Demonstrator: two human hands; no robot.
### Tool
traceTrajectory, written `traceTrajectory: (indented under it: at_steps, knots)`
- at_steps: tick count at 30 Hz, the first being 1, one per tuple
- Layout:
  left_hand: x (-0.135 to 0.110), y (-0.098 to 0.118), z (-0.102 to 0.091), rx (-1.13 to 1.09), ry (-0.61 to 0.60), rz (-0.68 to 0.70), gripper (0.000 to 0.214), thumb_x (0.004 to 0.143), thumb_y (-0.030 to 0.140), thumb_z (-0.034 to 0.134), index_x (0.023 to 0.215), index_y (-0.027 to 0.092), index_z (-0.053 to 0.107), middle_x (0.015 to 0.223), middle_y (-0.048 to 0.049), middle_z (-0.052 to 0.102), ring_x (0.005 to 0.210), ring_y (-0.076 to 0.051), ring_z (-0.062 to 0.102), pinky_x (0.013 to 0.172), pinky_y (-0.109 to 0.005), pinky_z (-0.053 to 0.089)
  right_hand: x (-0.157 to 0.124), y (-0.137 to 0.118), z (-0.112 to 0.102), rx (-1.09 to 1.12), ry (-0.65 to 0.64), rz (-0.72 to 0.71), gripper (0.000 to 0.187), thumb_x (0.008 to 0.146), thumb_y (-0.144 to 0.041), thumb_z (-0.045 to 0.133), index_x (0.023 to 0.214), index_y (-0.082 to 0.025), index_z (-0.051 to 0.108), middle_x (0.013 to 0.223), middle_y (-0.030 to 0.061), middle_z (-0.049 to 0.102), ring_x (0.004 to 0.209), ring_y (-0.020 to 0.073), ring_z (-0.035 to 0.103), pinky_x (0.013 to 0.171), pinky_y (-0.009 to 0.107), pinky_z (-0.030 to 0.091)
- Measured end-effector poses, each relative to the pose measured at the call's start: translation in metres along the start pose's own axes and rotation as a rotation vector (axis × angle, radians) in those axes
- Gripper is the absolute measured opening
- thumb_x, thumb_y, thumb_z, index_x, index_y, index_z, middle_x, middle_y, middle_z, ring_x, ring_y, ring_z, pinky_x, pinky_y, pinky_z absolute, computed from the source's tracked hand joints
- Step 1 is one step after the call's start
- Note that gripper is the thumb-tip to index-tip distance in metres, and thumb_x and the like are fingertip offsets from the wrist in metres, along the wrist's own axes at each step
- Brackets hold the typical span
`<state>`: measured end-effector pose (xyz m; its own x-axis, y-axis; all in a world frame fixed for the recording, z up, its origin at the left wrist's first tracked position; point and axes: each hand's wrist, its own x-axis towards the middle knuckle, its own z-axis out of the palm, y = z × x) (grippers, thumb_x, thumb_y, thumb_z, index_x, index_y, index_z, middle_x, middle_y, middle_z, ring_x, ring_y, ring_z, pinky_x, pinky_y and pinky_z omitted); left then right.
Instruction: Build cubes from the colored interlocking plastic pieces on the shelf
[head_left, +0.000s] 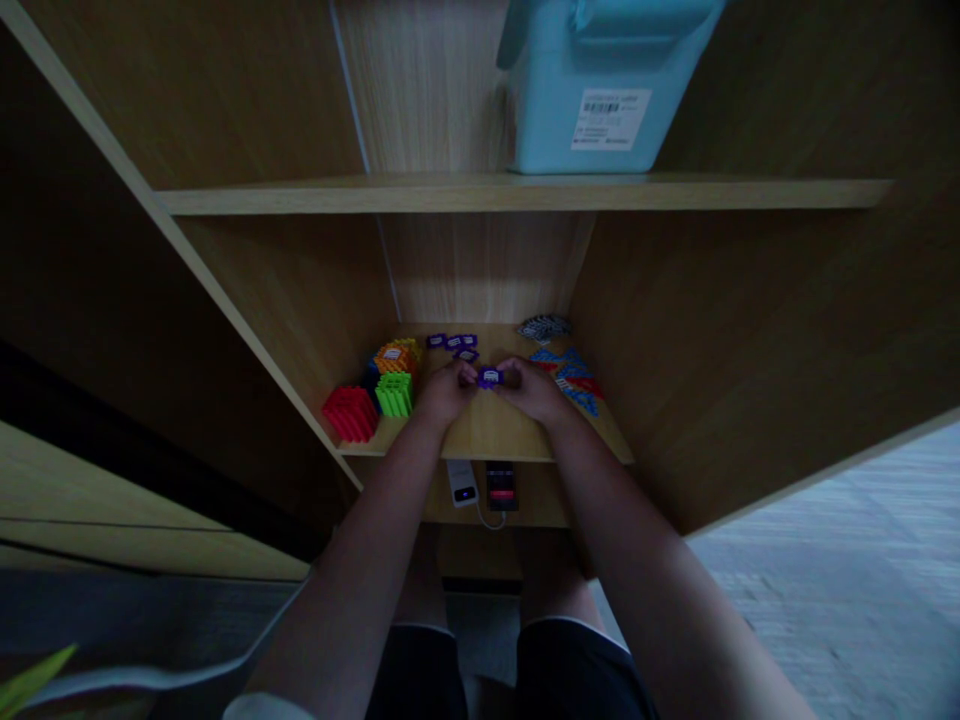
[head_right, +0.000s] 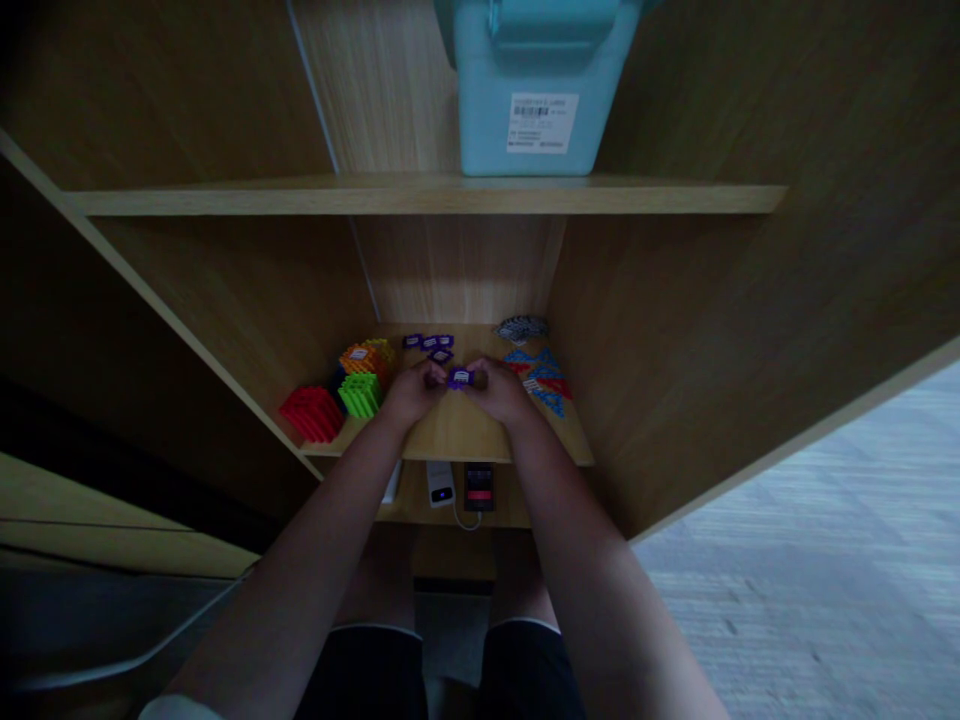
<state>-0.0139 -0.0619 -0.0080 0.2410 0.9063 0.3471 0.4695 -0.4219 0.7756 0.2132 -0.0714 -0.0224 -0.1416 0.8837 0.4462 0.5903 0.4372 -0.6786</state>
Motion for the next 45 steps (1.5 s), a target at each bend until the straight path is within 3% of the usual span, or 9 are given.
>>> traceTrajectory:
  at_steps: [10,21,45]
  knots:
    - [0.0022,-0.0036,0.0027,-0.001,-0.002,0.008,0.018,0.08,0.007,0.073,0.093,0.02,0.07,0.095,-0.0045,0.081,0.087,-0.019,0.075,0.087,-0.033,0.059,0.0012,0.0019,0.0014,-0.02,0.0,-0.011,0.029,0.085,-0.031,0.084,0.111,-0.027,0.072,0.116,0.0046,0.082,0.11,0.0273,0.077,0.104,0.046,0.06]
    - [0.0005,0.002,0.0014,0.089,0.035,-0.016,0.014,0.085,0.009,0.074,0.09,0.021,0.071,0.097,-0.0067,0.083,0.09,-0.022,0.077,0.09,-0.037,0.061,-0.0005,-0.0022,0.0003,-0.012,0.003,-0.005,0.027,0.086,-0.035,0.084,0.109,-0.029,0.073,0.115,0.0037,0.082,0.11,0.0277,0.077,0.104,0.047,0.06]
    - [0.0004,-0.0009,0.0023,0.059,0.023,0.0,0.016,0.085,0.009,0.073,0.093,0.022,0.071,0.1,-0.0054,0.083,0.093,-0.022,0.078,0.093,-0.037,0.061,0.0002,-0.0026,0.0003,-0.049,-0.006,-0.022,0.025,0.086,-0.034,0.084,0.108,-0.03,0.072,0.114,0.0022,0.083,0.111,0.0276,0.077,0.105,0.047,0.06]
